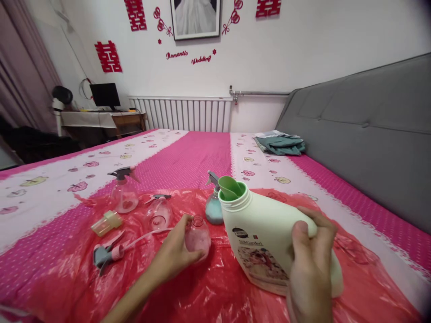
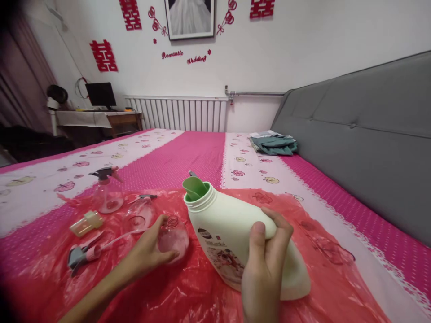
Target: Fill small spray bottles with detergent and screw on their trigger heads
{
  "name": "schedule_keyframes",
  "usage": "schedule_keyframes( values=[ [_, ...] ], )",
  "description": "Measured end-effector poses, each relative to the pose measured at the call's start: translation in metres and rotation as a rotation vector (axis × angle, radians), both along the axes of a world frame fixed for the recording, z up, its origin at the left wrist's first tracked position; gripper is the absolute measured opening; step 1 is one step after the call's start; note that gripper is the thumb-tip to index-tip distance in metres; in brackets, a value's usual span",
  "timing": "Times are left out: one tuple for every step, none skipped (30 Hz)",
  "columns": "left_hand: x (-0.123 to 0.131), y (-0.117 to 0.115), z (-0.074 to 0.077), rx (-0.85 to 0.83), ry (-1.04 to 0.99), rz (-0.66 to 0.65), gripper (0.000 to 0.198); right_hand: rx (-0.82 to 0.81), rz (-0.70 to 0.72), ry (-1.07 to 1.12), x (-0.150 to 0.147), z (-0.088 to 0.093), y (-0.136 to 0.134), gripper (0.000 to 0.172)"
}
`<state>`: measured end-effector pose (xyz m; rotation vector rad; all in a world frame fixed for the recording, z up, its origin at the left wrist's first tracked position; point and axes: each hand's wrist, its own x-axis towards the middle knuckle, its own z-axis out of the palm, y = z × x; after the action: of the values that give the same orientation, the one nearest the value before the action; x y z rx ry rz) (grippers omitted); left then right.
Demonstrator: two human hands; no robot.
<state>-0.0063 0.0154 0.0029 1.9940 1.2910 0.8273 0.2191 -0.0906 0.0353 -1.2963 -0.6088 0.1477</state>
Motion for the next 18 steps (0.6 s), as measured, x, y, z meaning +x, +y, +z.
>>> schedule_keyframes(
  values=[
    [-0.001,0.0,0.001,-0.003,0.002,-0.005,0.061,0.011,0.012,0.02,-0.001,0.001,0.0,0.06],
    [-0.001,0.0,0.002,-0.01,0.008,-0.007,0.059,0.025,0.015,0.037,-0.002,0.003,0.001,0.06],
    [-0.001,0.0,0.002,-0.019,0.015,-0.005,0.058,0.037,0.008,0.051,-0.004,0.004,0.003,0.059],
    [-0.002,0.001,0.003,-0.029,0.021,0.0,0.058,0.044,-0.005,0.068,-0.006,0.005,0.004,0.059],
    [-0.002,0.001,0.003,-0.038,0.026,0.006,0.059,0.044,-0.018,0.088,-0.008,0.007,0.006,0.058],
    [-0.002,0.001,0.003,-0.043,0.03,0.011,0.059,0.041,-0.027,0.114,-0.009,0.009,0.007,0.058],
    [-0.002,0.002,0.003,-0.046,0.033,0.015,0.058,0.042,-0.032,0.143,-0.011,0.01,0.007,0.059],
    [-0.002,0.002,0.003,-0.047,0.033,0.017,0.058,0.05,-0.029,0.175,-0.012,0.012,0.008,0.06],
    [-0.001,0.002,0.004,-0.048,0.033,0.017,0.058,0.06,-0.018,0.207,-0.014,0.014,0.007,0.061],
    [-0.001,0.002,0.004,-0.048,0.033,0.016,0.057,0.07,-0.009,0.236,-0.015,0.016,0.006,0.062],
    [-0.001,0.002,0.004,-0.049,0.032,0.014,0.057,0.077,-0.004,0.259,-0.016,0.017,0.005,0.064],
    [-0.001,0.001,0.005,-0.051,0.034,0.012,0.056,0.08,-0.005,0.277,-0.017,0.019,0.003,0.066],
    [-0.001,0.001,0.006,-0.055,0.037,0.01,0.055,0.082,-0.007,0.291,-0.017,0.019,0.002,0.069],
    [-0.001,0.001,0.007,-0.061,0.042,0.008,0.054,0.081,-0.011,0.299,-0.018,0.02,0.001,0.072],
    [0.0,0.0,0.009,-0.068,0.048,0.007,0.054,0.082,-0.016,0.3,-0.018,0.02,0.0,0.074],
    [0.001,0.0,0.01,-0.074,0.055,0.007,0.053,0.083,-0.015,0.291,-0.018,0.019,0.0,0.076],
    [0.002,-0.001,0.012,-0.081,0.063,0.006,0.053,0.084,-0.007,0.275,-0.018,0.019,0.0,0.076],
    [0.003,-0.002,0.013,-0.087,0.069,0.005,0.053,0.086,0.003,0.251,-0.018,0.018,0.001,0.075]
  ],
)
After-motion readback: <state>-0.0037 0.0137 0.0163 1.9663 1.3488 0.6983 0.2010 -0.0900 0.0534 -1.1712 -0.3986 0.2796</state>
